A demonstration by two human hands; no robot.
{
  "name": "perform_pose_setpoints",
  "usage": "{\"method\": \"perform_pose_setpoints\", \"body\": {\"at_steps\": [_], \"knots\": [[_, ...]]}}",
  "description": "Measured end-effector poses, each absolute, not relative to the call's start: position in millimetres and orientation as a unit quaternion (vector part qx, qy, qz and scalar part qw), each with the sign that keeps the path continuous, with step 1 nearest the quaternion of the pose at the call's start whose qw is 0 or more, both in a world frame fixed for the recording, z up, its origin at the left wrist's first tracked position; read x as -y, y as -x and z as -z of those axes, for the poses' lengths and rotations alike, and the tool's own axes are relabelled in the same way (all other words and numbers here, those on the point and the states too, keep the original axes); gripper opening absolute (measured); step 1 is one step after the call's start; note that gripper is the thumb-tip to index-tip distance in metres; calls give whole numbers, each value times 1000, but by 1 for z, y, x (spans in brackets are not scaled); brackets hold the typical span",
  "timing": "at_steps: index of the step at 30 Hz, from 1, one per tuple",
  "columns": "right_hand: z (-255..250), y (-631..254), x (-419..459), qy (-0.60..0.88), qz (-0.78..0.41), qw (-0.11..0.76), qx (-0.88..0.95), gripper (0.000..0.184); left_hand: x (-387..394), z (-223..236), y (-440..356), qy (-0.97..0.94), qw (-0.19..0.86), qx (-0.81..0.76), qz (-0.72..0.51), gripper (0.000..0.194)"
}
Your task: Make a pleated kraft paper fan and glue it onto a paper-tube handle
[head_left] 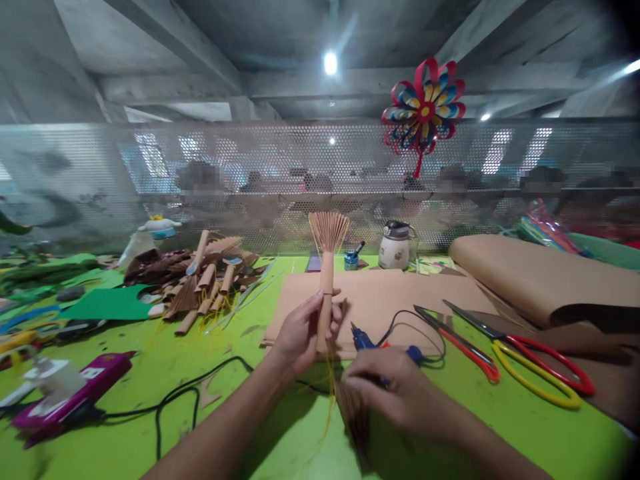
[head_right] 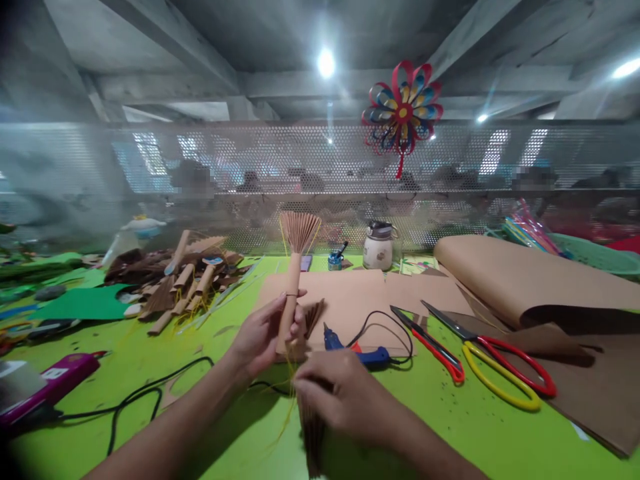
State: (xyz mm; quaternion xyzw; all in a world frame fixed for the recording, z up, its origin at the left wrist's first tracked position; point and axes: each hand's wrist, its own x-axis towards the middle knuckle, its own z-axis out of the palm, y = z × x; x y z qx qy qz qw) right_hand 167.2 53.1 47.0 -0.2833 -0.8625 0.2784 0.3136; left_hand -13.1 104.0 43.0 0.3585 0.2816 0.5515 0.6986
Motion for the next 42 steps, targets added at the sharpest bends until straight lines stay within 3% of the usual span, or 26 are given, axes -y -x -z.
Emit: {"method": "perform_pose_setpoints", "body": {"at_steps": [5, 9, 13, 24, 31, 35, 42], "knots": [[-61, -199, -79, 368, -260, 326, 831, 21, -109, -37, 14, -388, 687, -274, -550, 31], [-55, -226, -97, 353, -152, 183, 905, 21, -109, -34, 12, -395, 677, -288, -550, 30], [-38, -229, -94, 333, -108, 86, 933, 40, -108, -33, 10, -406, 671, -295, -546, 26], [6, -211, -100, 407, -56, 161, 897, 23, -108, -36, 10, -411, 619, -349, -572, 29], [-50, -246, -107, 415, -246, 242, 842, 19, -110, -36, 7, -429, 562, -389, -590, 32], [-82, -259, -106, 407, -389, 299, 771, 35, -109, -37, 1, -455, 526, -425, -580, 32], [-73, -240, -103, 410, -351, 315, 781, 38, -99, -14, -10, -510, 489, -458, -540, 30]]}}
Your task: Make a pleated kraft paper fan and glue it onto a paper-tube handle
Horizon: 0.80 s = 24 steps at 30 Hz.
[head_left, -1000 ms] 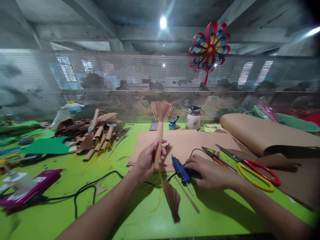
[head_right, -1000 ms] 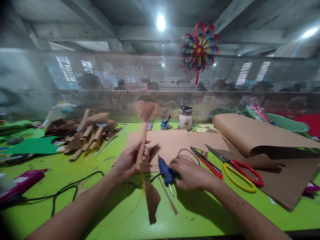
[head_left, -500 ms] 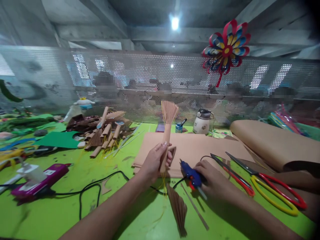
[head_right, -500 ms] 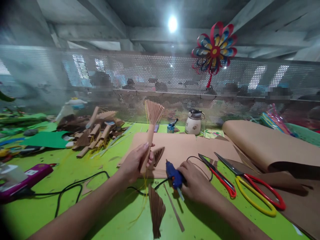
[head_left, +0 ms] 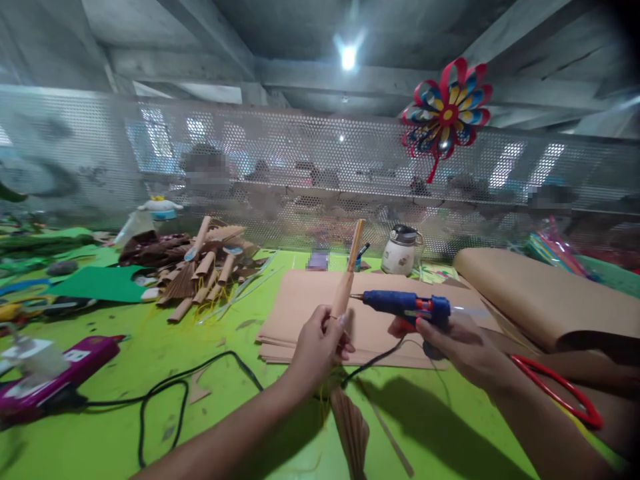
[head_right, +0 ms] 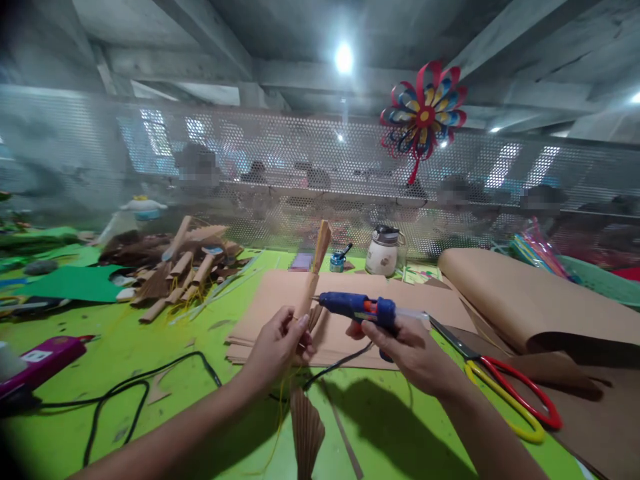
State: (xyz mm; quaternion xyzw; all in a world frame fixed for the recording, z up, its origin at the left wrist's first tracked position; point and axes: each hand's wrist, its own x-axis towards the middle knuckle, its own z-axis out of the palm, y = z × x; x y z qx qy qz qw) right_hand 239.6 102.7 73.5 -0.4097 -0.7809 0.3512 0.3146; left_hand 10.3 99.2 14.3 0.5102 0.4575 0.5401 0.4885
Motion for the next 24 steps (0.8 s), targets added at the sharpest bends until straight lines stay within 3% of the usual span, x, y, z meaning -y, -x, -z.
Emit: {"method": "perform_pose_setpoints", "body": {"at_steps": [6, 15, 24], "knots": [[-61, -229, -90, 427, -335, 307, 782, 40, -90, -2, -12, -547, 465, -459, -523, 23], [-43, -236, -91, 450, -242, 327, 795, 33, -83, -6, -6, -496, 495, -485, -523, 28], [-33, -241, -94, 476, -287, 324, 765, 37, -82, -15, -9, -450, 526, -500, -520, 27]]}}
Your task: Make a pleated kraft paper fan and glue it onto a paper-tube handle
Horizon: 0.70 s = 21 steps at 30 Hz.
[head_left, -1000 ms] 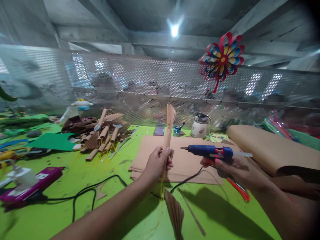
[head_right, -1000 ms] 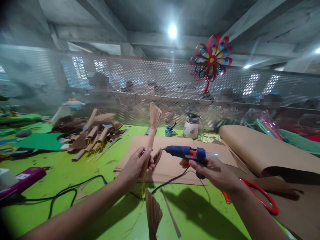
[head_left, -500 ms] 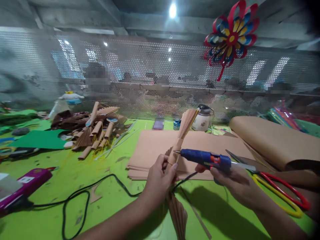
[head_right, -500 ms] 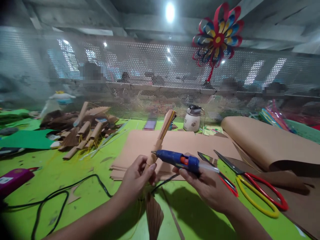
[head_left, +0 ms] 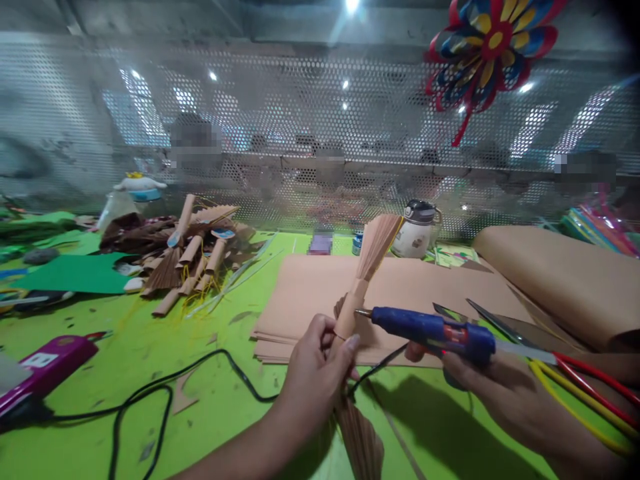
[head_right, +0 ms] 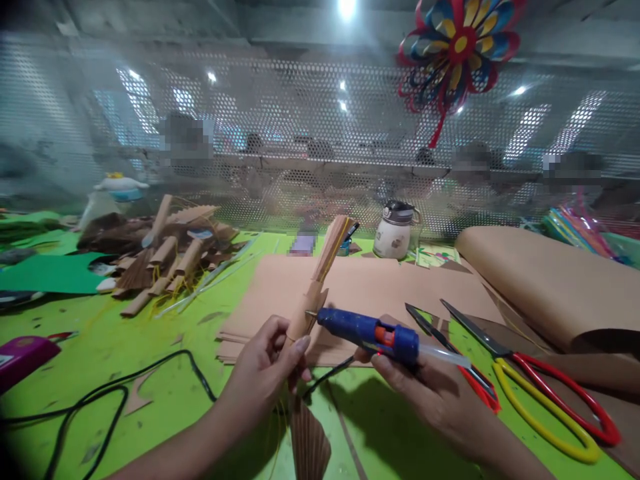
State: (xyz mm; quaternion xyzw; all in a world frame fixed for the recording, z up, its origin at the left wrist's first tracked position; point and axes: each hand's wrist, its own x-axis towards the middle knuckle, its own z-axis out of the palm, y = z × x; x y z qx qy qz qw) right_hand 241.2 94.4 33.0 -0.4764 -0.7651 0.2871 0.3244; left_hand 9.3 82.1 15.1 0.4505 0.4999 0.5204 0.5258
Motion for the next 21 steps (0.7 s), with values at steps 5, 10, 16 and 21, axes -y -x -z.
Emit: {"method": "perform_pose_setpoints", "body": {"at_steps": [5, 10, 16, 21], "knots": [[-30, -242, -97, 474, -291, 319, 768, 40, -82, -15, -8, -449, 528, -494, -526, 25], [-29, -245, -99, 482, -253, 322, 775, 38, -81, -13, -5, -487, 528, -481, -502, 33], [-31, -245, -96, 465, -286, 302, 781, 37, -79, -11, -5, -511, 551, -473, -460, 31], [-31, -241, -95, 483, -272, 329, 765, 45, -79, -14, -8, -484, 581, -460, -465, 32]]}}
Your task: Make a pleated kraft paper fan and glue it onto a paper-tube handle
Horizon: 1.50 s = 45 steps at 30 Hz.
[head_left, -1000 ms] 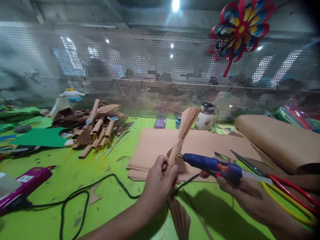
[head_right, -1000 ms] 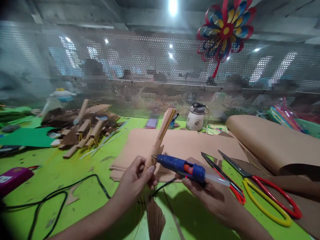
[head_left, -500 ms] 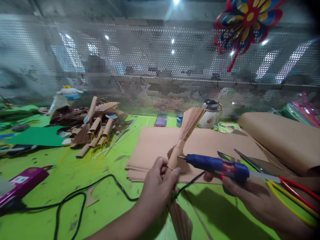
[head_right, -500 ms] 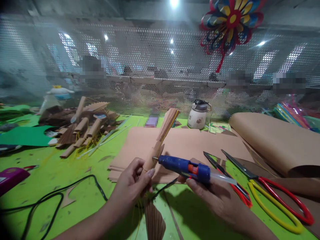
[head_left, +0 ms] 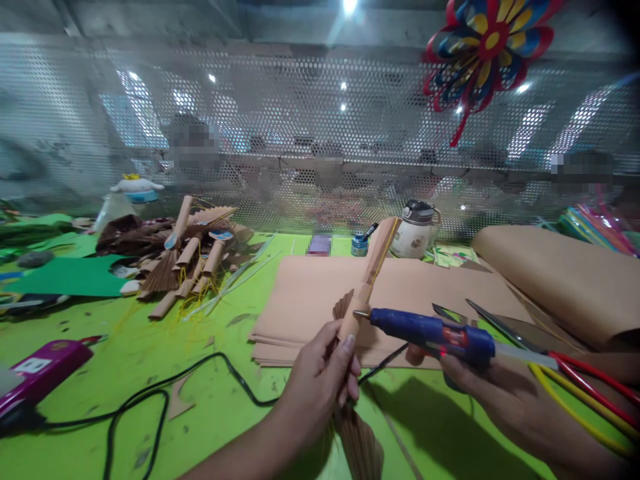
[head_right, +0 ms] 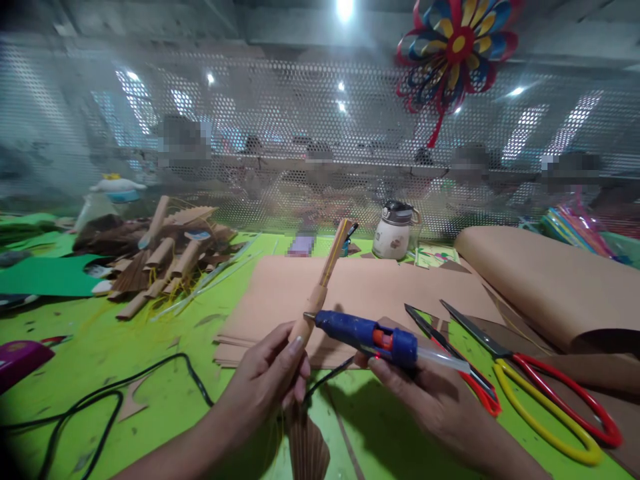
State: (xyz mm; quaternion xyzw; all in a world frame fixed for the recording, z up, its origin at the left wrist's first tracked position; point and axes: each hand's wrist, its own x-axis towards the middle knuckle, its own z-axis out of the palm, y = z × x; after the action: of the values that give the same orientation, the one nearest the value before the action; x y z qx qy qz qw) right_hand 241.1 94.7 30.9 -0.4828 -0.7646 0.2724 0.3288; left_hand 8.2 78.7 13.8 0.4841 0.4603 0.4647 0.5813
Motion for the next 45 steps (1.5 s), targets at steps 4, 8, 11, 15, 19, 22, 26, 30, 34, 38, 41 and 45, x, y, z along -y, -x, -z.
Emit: {"method": "perform_pose_setpoints", "body": {"at_steps": [4, 8, 11, 15, 19, 22, 26, 30, 34, 38, 41, 45], "knots": [[-33, -239, -95, 463, -266, 329, 779, 37, -79, -15, -8, -471, 586, -459, -474, 35], [-28, -241, -95, 455, -248, 323, 792, 31, -80, -14, -7, -466, 582, -452, -489, 40], [-27, -242, -94, 427, -240, 303, 817, 25, -81, -14, -6, -461, 583, -452, -494, 39], [-33, -237, -93, 387, -193, 302, 850, 16, -79, -19, -5, -446, 602, -453, -484, 32], [-38, -234, -95, 368, -153, 308, 864, 18, -77, -24, -6, -429, 626, -445, -477, 25], [-39, -234, -96, 366, -148, 314, 863, 20, -78, -24, -4, -421, 635, -445, -471, 24], [-38, -233, -95, 373, -150, 318, 859, 18, -79, -20, -1, -419, 656, -433, -455, 35], [-32, -235, -93, 383, -164, 327, 848, 15, -79, -19, 0, -397, 665, -421, -472, 26], [-25, -237, -93, 413, -192, 331, 826, 17, -78, -21, -2, -380, 667, -423, -481, 22], [-26, -236, -93, 421, -158, 340, 826, 22, -79, -24, -2, -382, 666, -427, -478, 20], [-30, -234, -92, 411, -134, 349, 832, 21, -79, -26, -2, -378, 666, -433, -475, 22], [-33, -233, -91, 399, -116, 337, 845, 19, -78, -28, -2, -381, 669, -435, -467, 24]]}}
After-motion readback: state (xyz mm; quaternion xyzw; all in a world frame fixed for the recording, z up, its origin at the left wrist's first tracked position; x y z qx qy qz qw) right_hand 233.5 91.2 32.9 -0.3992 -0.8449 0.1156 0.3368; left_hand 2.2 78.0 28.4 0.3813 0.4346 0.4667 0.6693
